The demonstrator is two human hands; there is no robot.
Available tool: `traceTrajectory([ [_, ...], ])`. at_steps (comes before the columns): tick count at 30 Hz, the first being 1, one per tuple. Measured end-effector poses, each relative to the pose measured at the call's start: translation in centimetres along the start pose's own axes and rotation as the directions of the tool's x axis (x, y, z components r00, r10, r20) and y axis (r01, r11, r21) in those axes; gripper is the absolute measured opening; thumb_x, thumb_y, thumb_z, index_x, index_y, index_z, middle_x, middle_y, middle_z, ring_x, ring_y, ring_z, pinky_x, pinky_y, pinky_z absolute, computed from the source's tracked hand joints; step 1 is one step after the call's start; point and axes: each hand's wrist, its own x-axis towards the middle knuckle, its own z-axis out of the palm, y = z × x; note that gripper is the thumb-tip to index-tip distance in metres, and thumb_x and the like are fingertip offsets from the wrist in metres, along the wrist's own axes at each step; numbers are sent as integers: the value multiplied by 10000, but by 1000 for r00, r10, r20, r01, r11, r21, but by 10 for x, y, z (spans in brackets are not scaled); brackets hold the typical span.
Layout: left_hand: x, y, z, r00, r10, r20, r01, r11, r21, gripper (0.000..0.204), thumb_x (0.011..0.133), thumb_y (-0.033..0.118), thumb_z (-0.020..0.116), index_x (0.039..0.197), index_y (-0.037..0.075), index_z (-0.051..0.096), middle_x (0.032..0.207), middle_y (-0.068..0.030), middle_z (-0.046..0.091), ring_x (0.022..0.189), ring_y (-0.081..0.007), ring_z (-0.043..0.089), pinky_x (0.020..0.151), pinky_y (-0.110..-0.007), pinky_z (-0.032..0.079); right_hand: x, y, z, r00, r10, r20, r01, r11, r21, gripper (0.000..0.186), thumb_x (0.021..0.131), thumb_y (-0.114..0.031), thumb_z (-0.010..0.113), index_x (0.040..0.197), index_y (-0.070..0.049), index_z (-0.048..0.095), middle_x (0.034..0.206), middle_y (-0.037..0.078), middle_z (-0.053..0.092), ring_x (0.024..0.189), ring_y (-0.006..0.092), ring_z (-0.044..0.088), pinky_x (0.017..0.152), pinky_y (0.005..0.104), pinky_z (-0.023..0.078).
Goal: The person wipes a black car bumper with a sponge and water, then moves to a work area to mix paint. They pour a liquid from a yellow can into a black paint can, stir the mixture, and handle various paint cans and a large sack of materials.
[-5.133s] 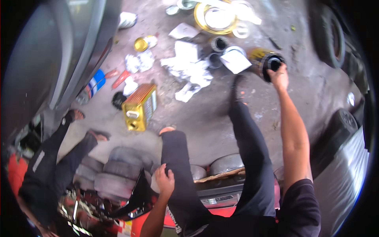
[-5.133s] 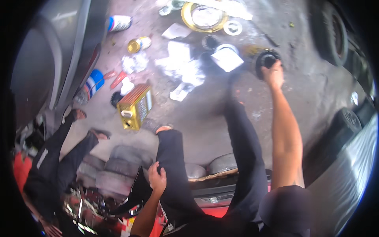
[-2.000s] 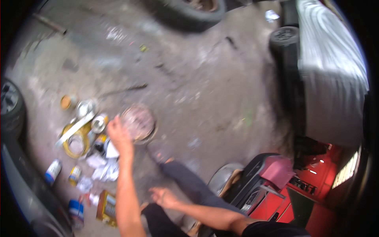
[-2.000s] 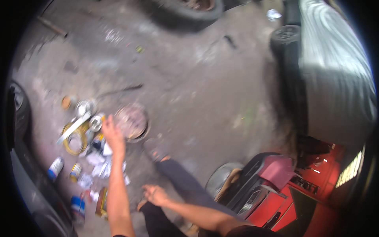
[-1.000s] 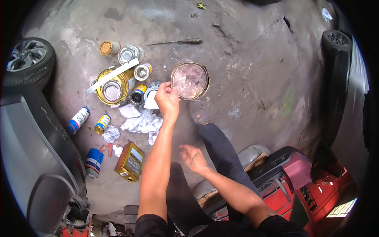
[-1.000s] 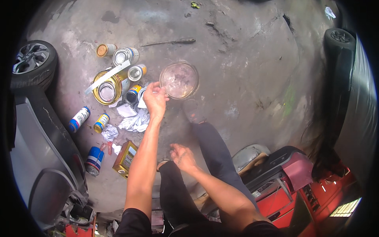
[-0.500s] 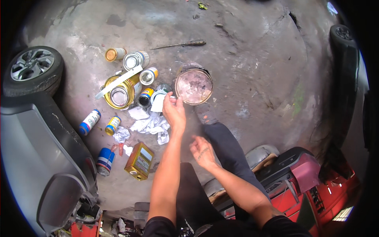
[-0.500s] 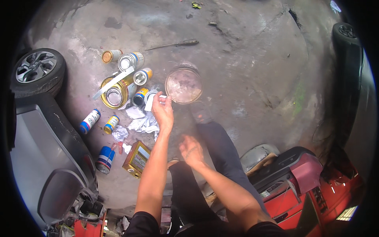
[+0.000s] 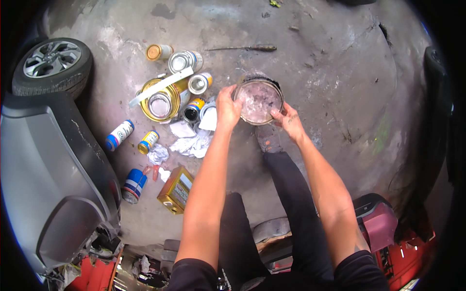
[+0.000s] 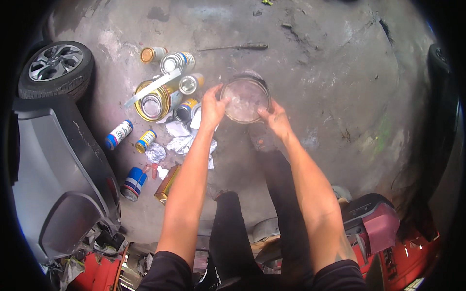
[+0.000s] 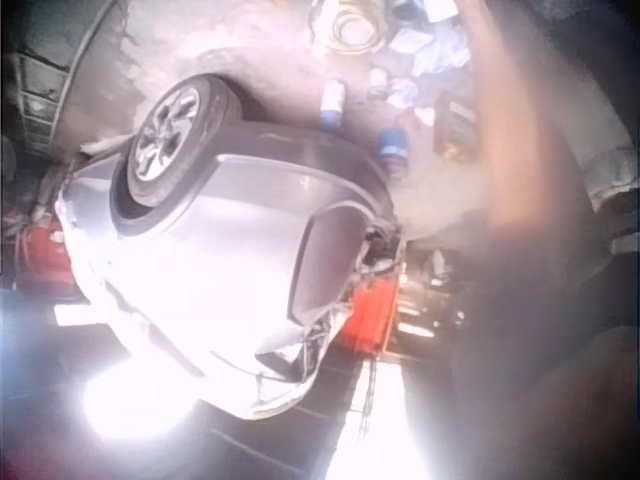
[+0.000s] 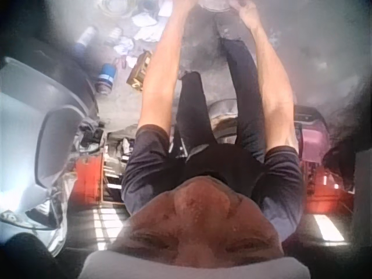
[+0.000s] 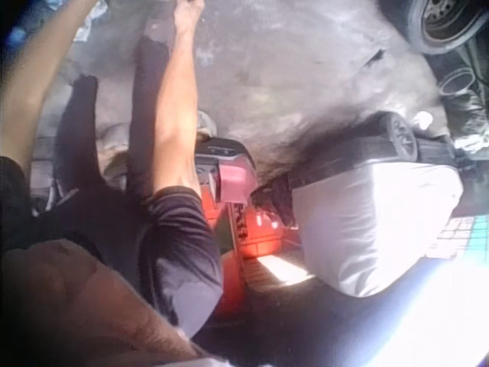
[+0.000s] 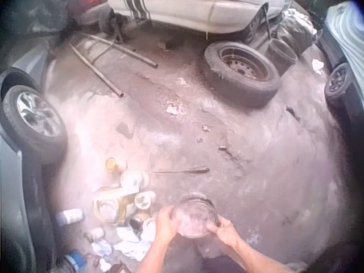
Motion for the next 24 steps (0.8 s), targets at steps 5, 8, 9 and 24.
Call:
traceTrajectory([
  [5, -13, 20, 7, 998, -34, -46, 29, 994, -105, 602, 822, 93, 764, 1383, -48, 599, 1343, -281, 648, 1279, -407, 614, 1110, -430, 465, 11, 23, -4, 997, 18, -79, -11, 996, 85, 505, 995, -189, 693, 1442, -17, 533, 1330, 122, 668, 1212, 271, 650, 1048, 492, 536],
  [8, -56, 59, 11, 994, 62, -86, -67, 996, -59, 516, 838, 133, 768, 1298, -44, 616, 1229, -258, 640, 1168, -443, 619, 1014, -474, 493, -24, 26, -31, 998, 19, -62, -8, 987, 161, 541, 989, -169, 691, 1474, -8, 515, 1377, 142, 636, 1238, 294, 638, 1068, 495, 527],
  [9, -72, 73, 6, 993, 95, -68, -97, 995, -38, 516, 845, 141, 767, 1298, -42, 602, 1222, -260, 621, 1154, -453, 613, 996, -482, 494, -41, 23, -34, 999, 14, -45, -5, 982, 190, 568, 985, -170, 697, 1493, -4, 503, 1400, 154, 621, 1254, 306, 629, 1078, 498, 521],
  [24, -289, 284, -141, 883, 330, 335, -411, 887, 210, 655, 1005, 375, 611, 1469, -40, 409, 1340, -329, 529, 1250, -514, 535, 1039, -533, 448, -396, -63, -14, 918, -253, -305, 200, 960, -195, 527, 936, -355, 742, 1246, 66, 675, 1128, 203, 739, 1081, 236, 681, 934, 394, 530],
])
